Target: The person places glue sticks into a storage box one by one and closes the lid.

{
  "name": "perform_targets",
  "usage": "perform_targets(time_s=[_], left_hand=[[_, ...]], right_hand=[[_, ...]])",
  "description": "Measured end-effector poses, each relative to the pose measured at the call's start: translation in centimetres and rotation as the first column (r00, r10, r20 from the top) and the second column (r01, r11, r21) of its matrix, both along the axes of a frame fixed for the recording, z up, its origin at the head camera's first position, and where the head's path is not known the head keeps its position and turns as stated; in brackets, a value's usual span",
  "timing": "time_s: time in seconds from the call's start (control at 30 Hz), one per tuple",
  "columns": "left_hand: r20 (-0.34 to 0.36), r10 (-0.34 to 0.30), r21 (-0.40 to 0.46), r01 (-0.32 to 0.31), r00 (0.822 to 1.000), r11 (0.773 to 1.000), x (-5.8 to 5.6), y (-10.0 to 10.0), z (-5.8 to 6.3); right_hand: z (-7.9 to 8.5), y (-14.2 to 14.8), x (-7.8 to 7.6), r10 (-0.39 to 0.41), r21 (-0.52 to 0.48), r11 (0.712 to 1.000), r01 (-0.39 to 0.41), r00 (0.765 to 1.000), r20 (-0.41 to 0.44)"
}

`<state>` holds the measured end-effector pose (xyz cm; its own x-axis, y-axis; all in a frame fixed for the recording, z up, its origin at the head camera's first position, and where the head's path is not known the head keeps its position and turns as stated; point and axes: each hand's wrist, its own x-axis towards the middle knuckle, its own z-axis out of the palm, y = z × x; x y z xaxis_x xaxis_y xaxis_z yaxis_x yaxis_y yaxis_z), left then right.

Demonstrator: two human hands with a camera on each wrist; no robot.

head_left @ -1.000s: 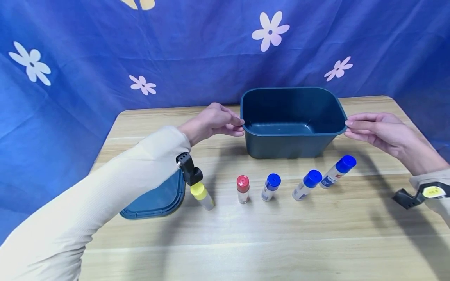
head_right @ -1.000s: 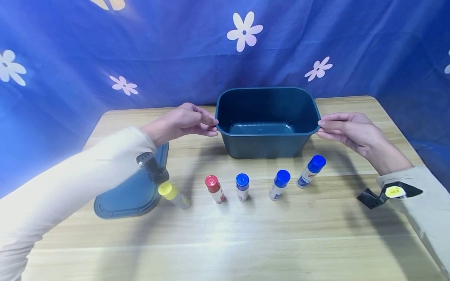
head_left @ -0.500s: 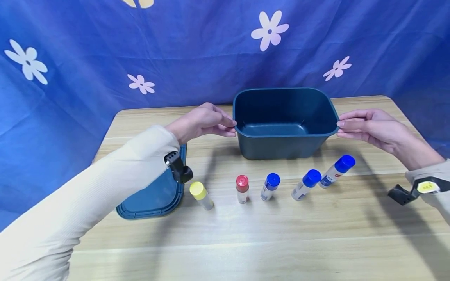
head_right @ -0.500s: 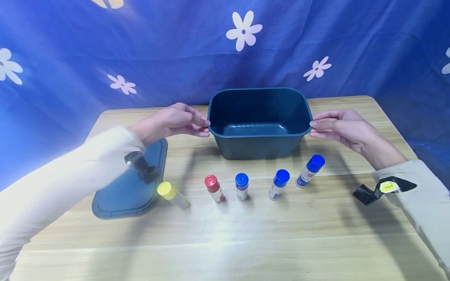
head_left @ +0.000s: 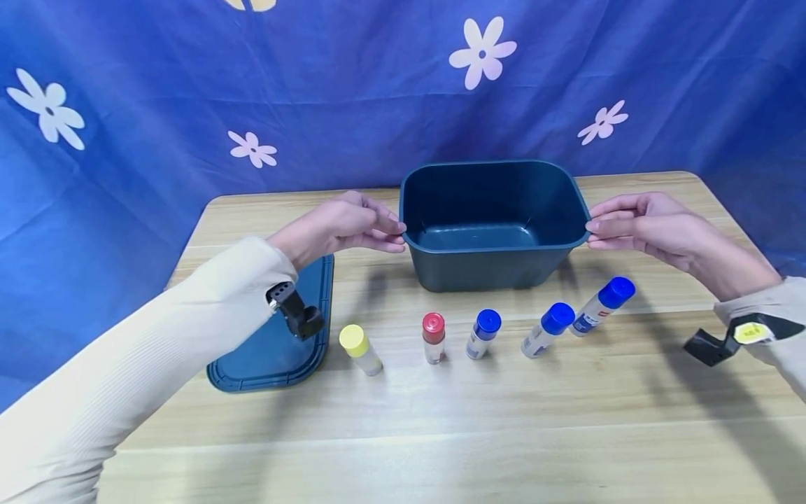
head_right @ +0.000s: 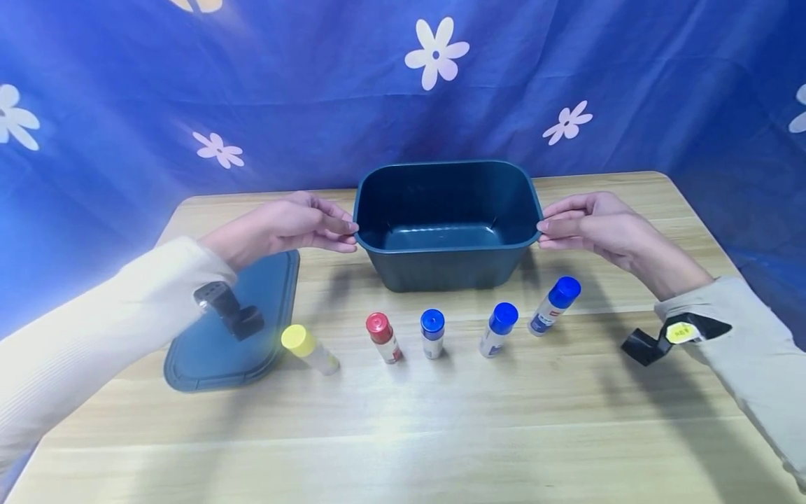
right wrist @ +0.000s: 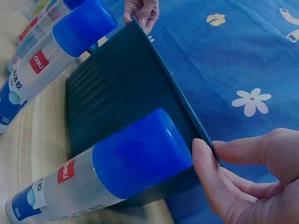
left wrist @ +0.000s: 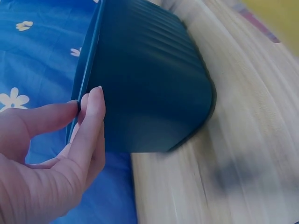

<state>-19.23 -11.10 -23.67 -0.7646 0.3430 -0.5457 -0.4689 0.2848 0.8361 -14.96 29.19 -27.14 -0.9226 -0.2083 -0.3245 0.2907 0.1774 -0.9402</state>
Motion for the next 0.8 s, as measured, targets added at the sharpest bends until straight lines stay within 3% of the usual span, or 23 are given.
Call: perform_targets(time_s=[0.23,0.8], left_hand=[[-0.006,-0.037,0.002,0.037,0.999,0.999,0.0,-0.8,-0.1],[-0.08,-0.129,-0.083,0.123,0.988,0.989,0.9,-2.4,0.3]], right_hand=[[0.6,-1.0,0.2,0.046,0.172,0.984,-0.04,0.999,-0.03],[1.2,-2.5,0.5,0.113,0.26,0.96,-0.101,0.993,-0.03]])
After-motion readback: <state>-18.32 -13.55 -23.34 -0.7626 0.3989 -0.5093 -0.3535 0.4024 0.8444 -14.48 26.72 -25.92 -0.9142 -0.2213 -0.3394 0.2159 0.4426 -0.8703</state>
